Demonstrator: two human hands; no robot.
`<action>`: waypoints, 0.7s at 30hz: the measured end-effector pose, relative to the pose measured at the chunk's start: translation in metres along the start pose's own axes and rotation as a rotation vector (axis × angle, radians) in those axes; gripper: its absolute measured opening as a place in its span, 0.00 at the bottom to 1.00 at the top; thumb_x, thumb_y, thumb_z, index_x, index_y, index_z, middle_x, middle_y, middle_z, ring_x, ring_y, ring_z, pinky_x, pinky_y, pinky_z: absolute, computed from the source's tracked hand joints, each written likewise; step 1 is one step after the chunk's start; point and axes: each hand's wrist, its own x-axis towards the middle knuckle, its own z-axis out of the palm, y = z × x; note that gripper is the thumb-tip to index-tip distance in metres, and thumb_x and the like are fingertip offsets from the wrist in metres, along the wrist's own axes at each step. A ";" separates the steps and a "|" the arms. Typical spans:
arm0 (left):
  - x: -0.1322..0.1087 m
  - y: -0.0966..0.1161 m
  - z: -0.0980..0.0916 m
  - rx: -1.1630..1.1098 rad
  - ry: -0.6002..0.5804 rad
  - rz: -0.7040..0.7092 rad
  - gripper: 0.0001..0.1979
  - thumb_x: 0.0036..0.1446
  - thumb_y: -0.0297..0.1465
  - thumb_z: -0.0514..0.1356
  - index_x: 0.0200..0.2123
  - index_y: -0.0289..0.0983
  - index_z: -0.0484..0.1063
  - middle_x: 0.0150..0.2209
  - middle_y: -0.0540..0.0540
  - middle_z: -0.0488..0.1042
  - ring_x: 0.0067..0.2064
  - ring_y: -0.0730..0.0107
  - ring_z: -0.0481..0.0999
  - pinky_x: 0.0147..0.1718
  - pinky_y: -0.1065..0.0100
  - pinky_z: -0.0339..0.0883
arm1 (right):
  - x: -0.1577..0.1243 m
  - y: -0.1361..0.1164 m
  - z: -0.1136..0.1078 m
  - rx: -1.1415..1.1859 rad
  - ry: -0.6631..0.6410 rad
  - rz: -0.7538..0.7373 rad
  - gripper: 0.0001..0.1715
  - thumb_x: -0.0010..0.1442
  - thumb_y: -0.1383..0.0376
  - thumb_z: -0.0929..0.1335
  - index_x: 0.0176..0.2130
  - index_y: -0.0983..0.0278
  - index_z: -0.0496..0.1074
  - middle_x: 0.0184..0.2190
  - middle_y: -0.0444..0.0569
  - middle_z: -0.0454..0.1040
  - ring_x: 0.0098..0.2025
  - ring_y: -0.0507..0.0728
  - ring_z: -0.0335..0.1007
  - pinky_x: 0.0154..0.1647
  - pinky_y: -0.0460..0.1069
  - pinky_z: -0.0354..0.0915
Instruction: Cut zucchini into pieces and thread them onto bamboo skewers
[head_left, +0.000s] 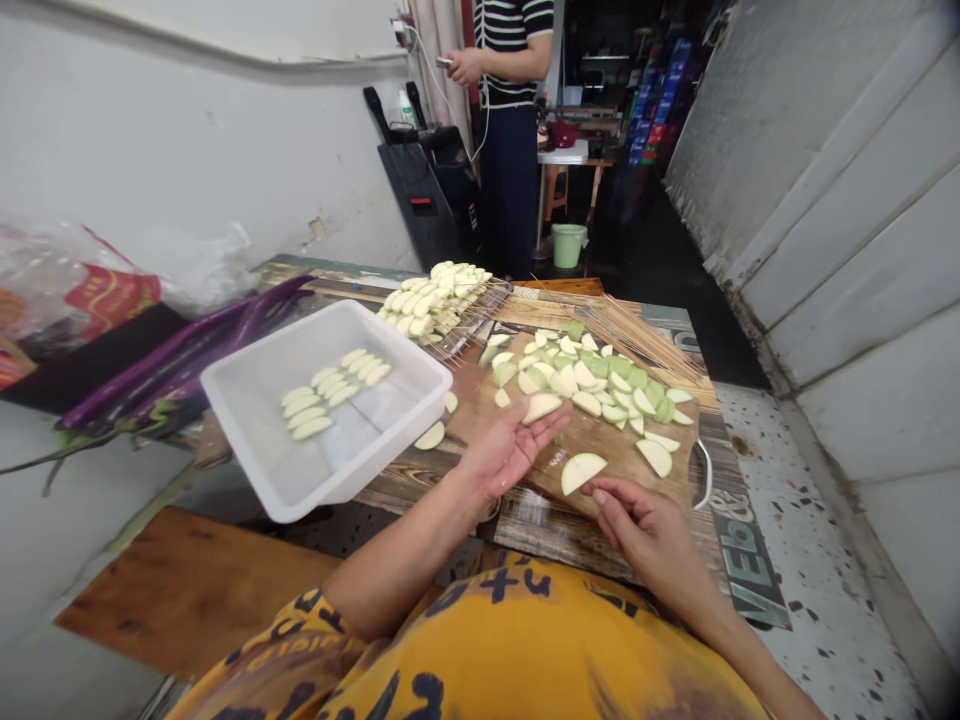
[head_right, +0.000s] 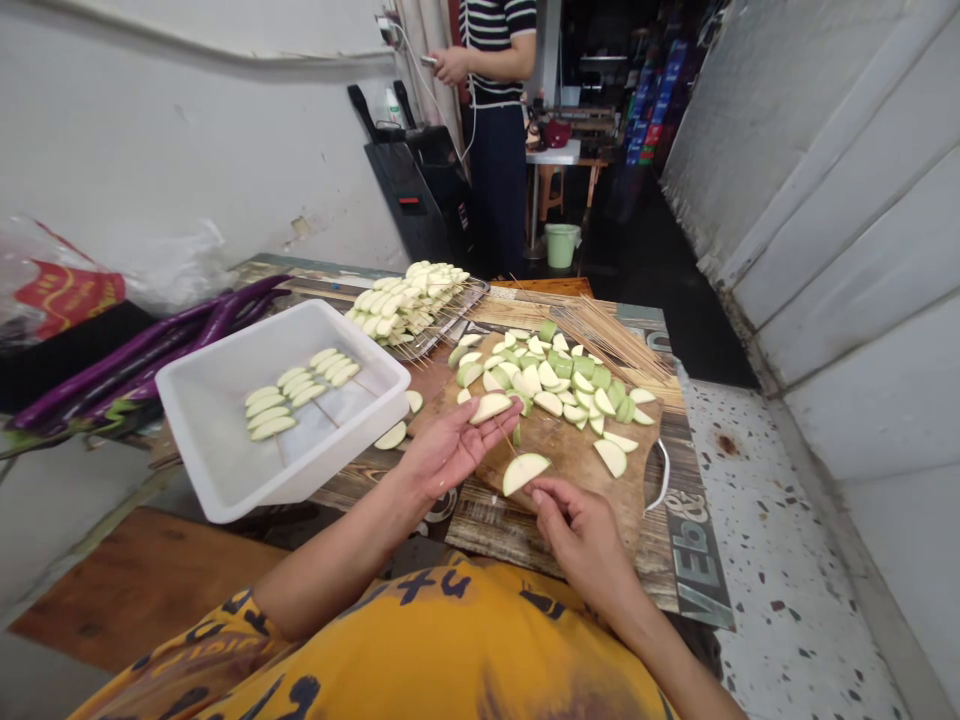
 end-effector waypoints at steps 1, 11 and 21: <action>-0.001 0.000 0.001 0.003 0.002 0.000 0.15 0.64 0.26 0.48 0.47 0.24 0.67 0.48 0.29 0.73 0.52 0.57 0.73 0.55 0.59 0.63 | 0.001 0.000 0.000 0.007 0.000 0.000 0.21 0.60 0.52 0.63 0.40 0.67 0.70 0.17 0.39 0.56 0.19 0.50 0.50 0.19 0.46 0.47; 0.001 -0.001 0.004 0.050 0.105 0.002 0.07 0.62 0.27 0.52 0.35 0.31 0.69 0.37 0.38 0.78 0.42 0.60 0.79 0.51 0.52 0.67 | 0.003 -0.001 0.001 -0.053 0.010 -0.057 0.19 0.60 0.54 0.62 0.39 0.66 0.71 0.17 0.41 0.59 0.19 0.51 0.52 0.19 0.46 0.49; 0.007 0.001 0.007 0.020 0.157 0.025 0.04 0.60 0.23 0.55 0.34 0.31 0.69 0.36 0.40 0.77 0.40 0.61 0.79 0.48 0.53 0.69 | 0.000 -0.003 -0.001 -0.244 0.078 -0.182 0.18 0.62 0.56 0.62 0.38 0.66 0.74 0.17 0.43 0.64 0.20 0.52 0.58 0.20 0.46 0.55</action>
